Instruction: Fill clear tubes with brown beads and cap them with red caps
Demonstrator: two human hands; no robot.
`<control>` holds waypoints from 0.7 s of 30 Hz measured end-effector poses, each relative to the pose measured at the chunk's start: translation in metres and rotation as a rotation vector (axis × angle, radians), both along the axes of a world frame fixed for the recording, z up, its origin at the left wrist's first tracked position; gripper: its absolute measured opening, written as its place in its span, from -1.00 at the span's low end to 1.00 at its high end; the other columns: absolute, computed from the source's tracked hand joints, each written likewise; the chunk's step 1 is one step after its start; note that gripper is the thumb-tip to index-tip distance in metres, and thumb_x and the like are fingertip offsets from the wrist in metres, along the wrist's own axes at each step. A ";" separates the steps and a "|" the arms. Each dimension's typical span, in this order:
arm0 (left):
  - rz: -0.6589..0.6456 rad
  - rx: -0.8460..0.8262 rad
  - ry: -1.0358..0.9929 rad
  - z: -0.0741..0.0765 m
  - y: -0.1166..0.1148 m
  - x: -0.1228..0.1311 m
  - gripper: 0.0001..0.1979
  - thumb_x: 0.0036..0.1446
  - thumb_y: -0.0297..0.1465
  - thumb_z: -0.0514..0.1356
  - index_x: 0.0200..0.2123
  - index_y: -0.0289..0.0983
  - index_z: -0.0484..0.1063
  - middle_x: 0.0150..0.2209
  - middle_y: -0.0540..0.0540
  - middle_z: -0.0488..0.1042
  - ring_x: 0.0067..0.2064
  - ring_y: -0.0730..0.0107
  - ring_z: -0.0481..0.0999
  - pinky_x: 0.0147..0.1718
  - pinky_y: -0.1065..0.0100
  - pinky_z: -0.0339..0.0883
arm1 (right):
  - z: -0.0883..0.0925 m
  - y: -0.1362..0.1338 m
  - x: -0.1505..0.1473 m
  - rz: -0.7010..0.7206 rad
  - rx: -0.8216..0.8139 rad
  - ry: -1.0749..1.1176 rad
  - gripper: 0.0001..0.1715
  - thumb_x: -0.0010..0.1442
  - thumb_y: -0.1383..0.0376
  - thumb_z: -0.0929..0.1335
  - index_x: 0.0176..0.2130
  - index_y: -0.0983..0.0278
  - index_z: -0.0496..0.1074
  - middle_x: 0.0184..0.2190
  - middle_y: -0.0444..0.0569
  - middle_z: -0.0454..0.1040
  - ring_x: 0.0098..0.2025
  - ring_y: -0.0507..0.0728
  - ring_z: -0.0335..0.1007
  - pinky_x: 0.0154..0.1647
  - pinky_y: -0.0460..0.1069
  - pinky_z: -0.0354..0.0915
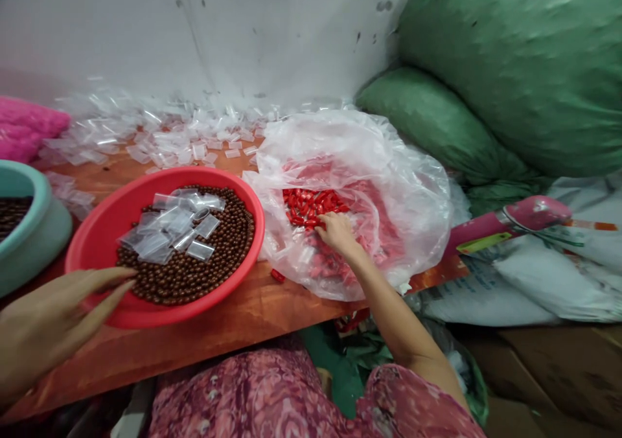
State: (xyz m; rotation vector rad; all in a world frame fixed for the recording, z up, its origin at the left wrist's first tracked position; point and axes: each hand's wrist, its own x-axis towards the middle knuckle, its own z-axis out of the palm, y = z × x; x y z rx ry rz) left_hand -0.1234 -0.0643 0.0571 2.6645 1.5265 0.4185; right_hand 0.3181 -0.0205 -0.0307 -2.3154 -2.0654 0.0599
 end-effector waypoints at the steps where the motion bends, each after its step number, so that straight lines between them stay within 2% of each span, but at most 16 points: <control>1: 0.000 -0.024 0.090 0.004 0.008 0.014 -0.76 0.22 -0.31 -0.02 -0.14 -0.17 0.38 -0.22 -0.06 0.52 -0.22 0.28 0.49 -0.19 0.27 0.33 | 0.000 -0.001 -0.001 -0.015 0.009 -0.018 -0.64 0.18 0.22 0.25 -0.11 0.31 0.48 -0.11 0.17 0.47 -0.08 0.26 0.31 -0.12 0.07 0.14; 4: -0.047 -0.169 0.360 0.009 0.032 0.052 -0.74 0.20 -0.45 -0.04 -0.22 -0.24 0.44 -0.30 -0.10 0.52 -0.24 0.26 0.49 -0.32 0.35 0.34 | -0.001 0.002 -0.008 -0.008 0.069 -0.079 -0.58 0.22 0.14 0.20 -0.09 0.28 0.47 -0.07 0.19 0.44 -0.03 0.32 0.24 -0.14 0.12 0.12; 7: -0.108 -0.242 0.480 0.001 0.052 0.076 -0.72 0.16 -0.51 -0.04 -0.22 -0.29 0.45 -0.31 -0.18 0.50 -0.24 0.24 0.50 -0.32 0.33 0.35 | -0.004 0.015 -0.019 0.069 0.012 -0.139 -0.56 0.21 0.10 0.21 -0.09 0.28 0.47 -0.07 0.18 0.43 -0.03 0.33 0.24 -0.19 0.09 0.15; 10: -0.082 -0.295 0.543 -0.010 0.063 0.084 -0.71 0.15 -0.52 -0.05 -0.27 -0.37 0.47 -0.32 -0.28 0.50 -0.26 0.16 0.52 -0.32 0.27 0.37 | -0.006 0.028 -0.032 0.134 -0.124 -0.163 -0.63 0.19 0.19 0.24 -0.16 0.35 0.48 -0.15 0.22 0.47 -0.06 0.33 0.28 -0.22 0.08 0.17; 13: -0.046 -0.355 0.598 -0.016 0.064 0.085 -0.72 0.13 -0.55 -0.04 -0.34 -0.42 0.47 -0.36 -0.34 0.49 -0.27 0.08 0.52 -0.34 0.23 0.37 | -0.006 0.030 -0.038 0.119 -0.128 -0.141 -0.66 0.19 0.26 0.21 -0.19 0.40 0.46 -0.23 0.27 0.49 -0.11 0.33 0.34 -0.22 0.09 0.17; 17: -0.144 -0.237 0.567 -0.026 0.066 0.081 -0.69 0.14 -0.57 -0.08 -0.17 -0.38 0.41 -0.26 -0.31 0.46 -0.28 0.14 0.50 -0.41 0.27 0.34 | -0.011 0.018 -0.032 -0.007 0.000 0.084 -0.66 0.18 0.26 0.19 -0.12 0.37 0.38 -0.31 0.18 0.50 -0.29 0.23 0.41 -0.30 0.05 0.19; 19: -0.247 -0.183 0.585 -0.033 0.071 0.081 -0.69 0.14 -0.58 -0.09 -0.18 -0.36 0.40 -0.24 -0.29 0.44 -0.28 0.19 0.49 -0.43 0.31 0.31 | -0.017 0.009 -0.028 -0.055 0.091 0.280 -0.65 0.15 0.23 0.21 -0.12 0.34 0.35 -0.37 0.09 0.49 -0.42 0.16 0.37 -0.40 0.01 0.19; 21: -0.335 -0.166 0.615 -0.040 0.076 0.083 -0.70 0.14 -0.60 -0.10 -0.24 -0.38 0.40 -0.28 -0.28 0.43 -0.29 0.19 0.48 -0.44 0.30 0.29 | -0.023 0.000 -0.027 -0.042 0.188 0.474 -0.69 0.11 0.20 0.23 -0.17 0.30 0.34 -0.42 0.01 0.47 -0.49 0.10 0.32 -0.45 -0.02 0.19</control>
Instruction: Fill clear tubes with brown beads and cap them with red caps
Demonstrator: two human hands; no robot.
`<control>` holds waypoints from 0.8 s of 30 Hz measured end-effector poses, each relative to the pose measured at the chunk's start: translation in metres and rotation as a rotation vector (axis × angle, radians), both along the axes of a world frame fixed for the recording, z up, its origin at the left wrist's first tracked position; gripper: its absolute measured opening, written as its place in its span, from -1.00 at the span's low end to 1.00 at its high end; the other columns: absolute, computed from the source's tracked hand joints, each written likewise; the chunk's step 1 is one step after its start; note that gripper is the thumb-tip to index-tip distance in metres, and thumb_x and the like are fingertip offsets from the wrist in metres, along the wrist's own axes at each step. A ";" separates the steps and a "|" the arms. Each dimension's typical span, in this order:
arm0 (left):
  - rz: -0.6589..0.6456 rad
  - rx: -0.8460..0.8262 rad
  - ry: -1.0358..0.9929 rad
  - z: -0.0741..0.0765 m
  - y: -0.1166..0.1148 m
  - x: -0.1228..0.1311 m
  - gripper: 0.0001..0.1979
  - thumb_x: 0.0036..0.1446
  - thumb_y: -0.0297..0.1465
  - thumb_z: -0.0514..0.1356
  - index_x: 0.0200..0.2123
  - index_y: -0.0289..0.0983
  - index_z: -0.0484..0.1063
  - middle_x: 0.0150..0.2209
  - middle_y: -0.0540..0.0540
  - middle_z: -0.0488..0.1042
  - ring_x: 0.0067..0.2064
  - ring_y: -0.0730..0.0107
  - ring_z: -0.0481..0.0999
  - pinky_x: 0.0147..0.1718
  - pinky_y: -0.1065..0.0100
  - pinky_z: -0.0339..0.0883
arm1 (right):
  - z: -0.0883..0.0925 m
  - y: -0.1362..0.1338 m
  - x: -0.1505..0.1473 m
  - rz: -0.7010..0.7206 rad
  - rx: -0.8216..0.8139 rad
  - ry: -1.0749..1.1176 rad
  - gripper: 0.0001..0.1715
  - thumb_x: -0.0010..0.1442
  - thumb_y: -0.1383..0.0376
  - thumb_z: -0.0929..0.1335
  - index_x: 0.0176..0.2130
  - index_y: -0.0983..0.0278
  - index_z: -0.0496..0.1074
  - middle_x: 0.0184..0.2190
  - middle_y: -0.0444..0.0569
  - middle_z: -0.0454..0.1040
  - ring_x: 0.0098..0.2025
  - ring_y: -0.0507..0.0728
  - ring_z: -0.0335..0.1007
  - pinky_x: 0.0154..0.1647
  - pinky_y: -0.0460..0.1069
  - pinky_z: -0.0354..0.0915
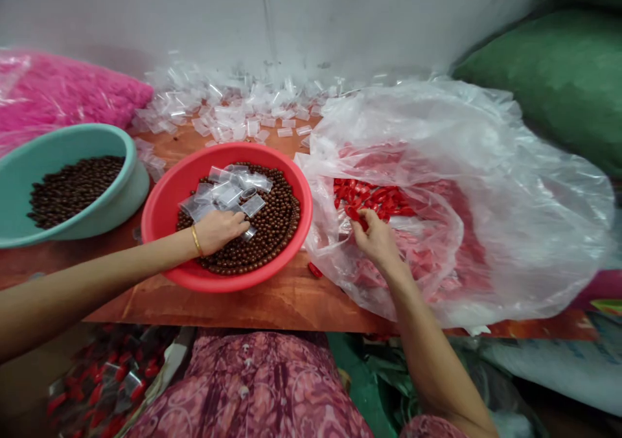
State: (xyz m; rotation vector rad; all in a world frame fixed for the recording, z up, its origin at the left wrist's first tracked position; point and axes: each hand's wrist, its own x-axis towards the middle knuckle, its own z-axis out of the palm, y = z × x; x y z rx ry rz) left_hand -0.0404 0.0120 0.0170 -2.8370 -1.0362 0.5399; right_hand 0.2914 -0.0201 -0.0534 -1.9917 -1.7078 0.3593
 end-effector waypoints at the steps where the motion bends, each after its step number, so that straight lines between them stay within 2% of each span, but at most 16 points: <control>1: -0.024 -0.004 0.011 -0.003 0.002 0.002 -0.70 0.14 -0.61 -0.11 -0.26 -0.40 0.40 -0.31 -0.29 0.43 -0.30 0.17 0.47 -0.44 0.29 0.28 | -0.003 -0.004 0.000 0.020 0.049 0.083 -0.72 0.10 0.20 0.24 -0.20 0.29 0.34 -0.44 -0.02 0.46 -0.49 0.09 0.31 -0.46 -0.03 0.20; 4: -0.061 -0.022 0.022 -0.007 0.003 0.014 -0.68 0.14 -0.61 -0.14 -0.29 -0.48 0.40 -0.37 -0.36 0.43 -0.29 0.10 0.48 -0.44 0.25 0.28 | -0.007 -0.013 -0.005 0.086 0.140 0.285 -0.75 0.08 0.19 0.25 -0.24 0.26 0.33 -0.41 -0.03 0.46 -0.44 0.08 0.35 -0.44 -0.03 0.24; 6: -0.016 -0.052 0.014 -0.009 0.002 0.025 -0.66 0.14 -0.61 -0.17 -0.28 -0.52 0.40 -0.36 -0.40 0.43 -0.27 0.06 0.48 -0.43 0.24 0.29 | -0.007 -0.016 -0.010 0.107 0.152 0.386 -0.73 0.08 0.17 0.27 -0.23 0.26 0.33 -0.39 -0.03 0.46 -0.41 0.08 0.37 -0.43 -0.03 0.26; 8: 0.126 -0.112 -0.057 -0.011 0.005 0.039 -0.66 0.14 -0.61 -0.16 -0.24 -0.52 0.39 -0.33 -0.41 0.45 -0.23 0.05 0.49 -0.39 0.22 0.31 | -0.006 -0.018 -0.014 0.102 0.156 0.479 -0.71 0.07 0.15 0.28 -0.22 0.26 0.32 -0.39 -0.04 0.45 -0.41 0.08 0.37 -0.44 -0.02 0.28; 11: 0.413 -0.225 -0.279 -0.017 0.018 0.057 -0.74 0.15 -0.51 -0.04 -0.22 -0.48 0.39 -0.25 -0.39 0.47 -0.16 0.03 0.50 -0.25 0.15 0.34 | -0.002 -0.018 -0.021 0.059 0.157 0.609 -0.69 0.07 0.14 0.29 -0.20 0.26 0.31 -0.43 -0.09 0.42 -0.48 0.04 0.32 -0.48 -0.03 0.28; 14: 0.557 -0.284 -0.416 -0.023 0.032 0.067 -0.79 0.13 -0.40 0.07 -0.30 -0.43 0.41 -0.25 -0.33 0.50 -0.15 0.07 0.50 -0.17 0.17 0.34 | 0.007 -0.020 -0.027 0.041 0.153 0.694 -0.74 0.07 0.15 0.29 -0.26 0.25 0.33 -0.50 -0.14 0.37 -0.54 0.00 0.26 -0.52 -0.06 0.25; 16: 0.598 -0.335 -0.473 -0.024 0.036 0.066 -0.82 0.12 -0.39 0.09 -0.31 -0.40 0.39 -0.30 -0.24 0.51 -0.21 0.20 0.52 -0.22 0.26 0.37 | 0.015 -0.023 -0.031 0.036 0.153 0.746 -0.77 0.05 0.16 0.31 -0.30 0.25 0.34 -0.53 -0.16 0.35 -0.56 -0.01 0.24 -0.53 -0.07 0.23; 20: 0.658 -0.470 -0.650 -0.023 0.035 0.053 -0.84 0.13 -0.48 0.06 -0.19 -0.37 0.30 -0.30 -0.09 0.52 -0.33 0.47 0.51 -0.30 0.41 0.38 | 0.030 -0.028 -0.036 0.053 0.150 0.856 -0.80 -0.01 0.21 0.33 -0.33 0.24 0.34 -0.54 -0.18 0.35 -0.57 -0.03 0.24 -0.52 -0.07 0.23; 24: 0.694 -0.775 -1.163 -0.020 0.028 0.033 -0.81 -0.02 -0.51 0.20 -0.28 -0.36 0.29 -0.32 -0.05 0.48 -0.28 0.47 0.49 -0.17 0.34 0.36 | 0.043 -0.031 -0.045 0.099 0.081 0.960 -0.85 -0.04 0.24 0.34 -0.43 0.25 0.28 -0.54 -0.17 0.39 -0.63 -0.06 0.23 -0.58 -0.10 0.21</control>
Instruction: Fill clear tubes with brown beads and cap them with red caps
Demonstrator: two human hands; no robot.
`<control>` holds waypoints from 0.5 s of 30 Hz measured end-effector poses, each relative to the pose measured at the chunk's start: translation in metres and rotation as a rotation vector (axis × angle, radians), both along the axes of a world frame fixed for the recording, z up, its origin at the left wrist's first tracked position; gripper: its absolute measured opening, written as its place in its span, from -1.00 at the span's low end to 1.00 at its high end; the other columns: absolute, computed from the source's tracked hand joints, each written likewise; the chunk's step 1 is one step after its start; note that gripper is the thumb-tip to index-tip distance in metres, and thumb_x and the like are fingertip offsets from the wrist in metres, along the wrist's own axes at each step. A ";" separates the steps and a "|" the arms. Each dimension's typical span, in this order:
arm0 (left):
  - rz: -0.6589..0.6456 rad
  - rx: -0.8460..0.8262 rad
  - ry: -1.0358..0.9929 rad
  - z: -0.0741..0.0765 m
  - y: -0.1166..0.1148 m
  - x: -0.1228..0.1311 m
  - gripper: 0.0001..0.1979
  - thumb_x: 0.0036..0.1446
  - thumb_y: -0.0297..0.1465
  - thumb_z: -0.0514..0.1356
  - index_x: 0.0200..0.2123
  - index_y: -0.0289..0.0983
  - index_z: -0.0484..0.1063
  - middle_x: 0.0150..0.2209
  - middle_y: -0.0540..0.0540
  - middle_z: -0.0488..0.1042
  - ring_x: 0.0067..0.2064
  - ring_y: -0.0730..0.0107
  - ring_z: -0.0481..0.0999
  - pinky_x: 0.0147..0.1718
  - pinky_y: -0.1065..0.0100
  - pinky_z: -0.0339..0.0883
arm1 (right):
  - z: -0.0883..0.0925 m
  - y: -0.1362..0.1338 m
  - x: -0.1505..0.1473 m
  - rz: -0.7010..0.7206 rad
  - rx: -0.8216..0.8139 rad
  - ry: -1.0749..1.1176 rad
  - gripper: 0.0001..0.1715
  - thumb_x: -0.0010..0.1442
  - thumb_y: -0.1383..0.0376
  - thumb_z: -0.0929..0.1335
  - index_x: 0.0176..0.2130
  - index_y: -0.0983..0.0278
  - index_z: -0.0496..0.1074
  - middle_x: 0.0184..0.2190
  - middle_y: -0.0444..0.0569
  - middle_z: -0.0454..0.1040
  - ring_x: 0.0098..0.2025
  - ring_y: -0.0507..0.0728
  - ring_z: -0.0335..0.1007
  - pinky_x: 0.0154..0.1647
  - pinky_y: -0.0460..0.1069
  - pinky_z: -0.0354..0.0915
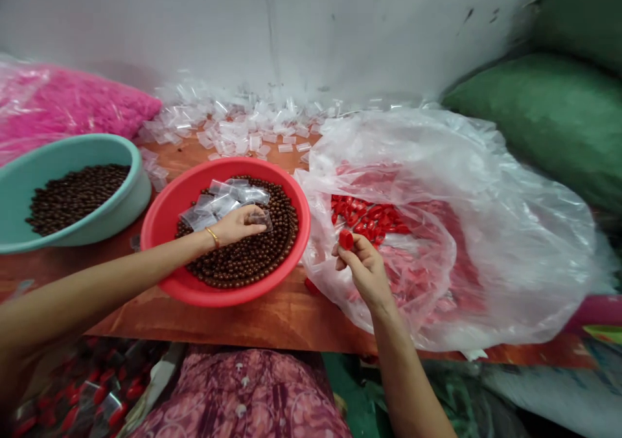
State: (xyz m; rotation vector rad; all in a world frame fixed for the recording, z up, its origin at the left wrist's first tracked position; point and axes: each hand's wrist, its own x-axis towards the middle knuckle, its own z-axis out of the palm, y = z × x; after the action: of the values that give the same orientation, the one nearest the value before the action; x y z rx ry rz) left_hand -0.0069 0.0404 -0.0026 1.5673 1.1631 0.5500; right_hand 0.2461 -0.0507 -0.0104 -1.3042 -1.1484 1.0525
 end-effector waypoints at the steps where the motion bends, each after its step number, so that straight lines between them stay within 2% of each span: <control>1: 0.000 -0.035 -0.132 0.002 -0.002 -0.004 -0.79 -0.06 -0.48 0.23 -0.30 -0.36 0.30 -0.33 -0.04 0.48 -0.28 0.46 0.48 -0.15 0.32 0.35 | 0.003 0.000 -0.003 0.017 -0.023 0.024 -0.83 -0.05 0.24 0.35 -0.43 0.25 0.27 -0.55 -0.18 0.40 -0.66 -0.07 0.22 -0.61 -0.11 0.19; 5: -0.055 -0.087 -0.384 0.011 -0.016 -0.013 -0.65 -0.15 -0.35 0.34 -0.29 -0.35 0.34 -0.30 -0.06 0.47 -0.26 0.44 0.46 -0.12 0.30 0.32 | 0.016 0.004 -0.020 0.073 -0.093 0.092 -0.70 -0.09 0.21 0.37 -0.33 0.23 0.24 -0.66 -0.25 0.36 -0.73 -0.06 0.17 -0.72 -0.14 0.10; 10: -0.023 -0.108 -0.482 0.020 -0.025 -0.011 -0.73 -0.12 -0.40 0.31 -0.33 -0.35 0.34 -0.32 -0.04 0.47 -0.25 0.51 0.47 -0.16 0.42 0.33 | 0.028 0.018 -0.043 0.151 -0.092 0.133 -0.66 -0.07 0.19 0.34 -0.25 0.26 0.29 -0.70 -0.32 0.22 -0.74 -0.11 0.04 -0.73 -0.16 0.06; 12: -0.022 -0.166 -0.402 0.020 -0.026 -0.011 -0.78 -0.09 -0.46 0.28 -0.34 -0.35 0.33 -0.38 -0.01 0.47 -0.34 0.54 0.48 -0.28 0.47 0.35 | 0.031 0.023 -0.051 0.162 -0.081 0.100 -0.64 -0.05 0.16 0.33 -0.23 0.26 0.30 -0.66 -0.30 0.24 -0.72 -0.10 0.07 -0.72 -0.15 0.08; 15: -0.039 -0.317 -0.030 0.015 -0.026 -0.013 -0.90 -0.03 -0.48 0.22 -0.44 -0.36 0.32 -0.57 0.03 0.42 -0.59 0.54 0.42 -0.54 0.50 0.29 | 0.030 0.027 -0.058 0.141 -0.039 0.005 -0.66 -0.01 0.12 0.31 -0.26 0.27 0.32 -0.63 -0.27 0.25 -0.69 -0.10 0.09 -0.70 -0.14 0.09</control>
State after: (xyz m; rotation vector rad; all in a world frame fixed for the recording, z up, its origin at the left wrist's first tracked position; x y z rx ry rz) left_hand -0.0201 0.0143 0.0126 1.3024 1.1334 0.3421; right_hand 0.1886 -0.0238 0.0198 -1.2645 -1.2354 1.1856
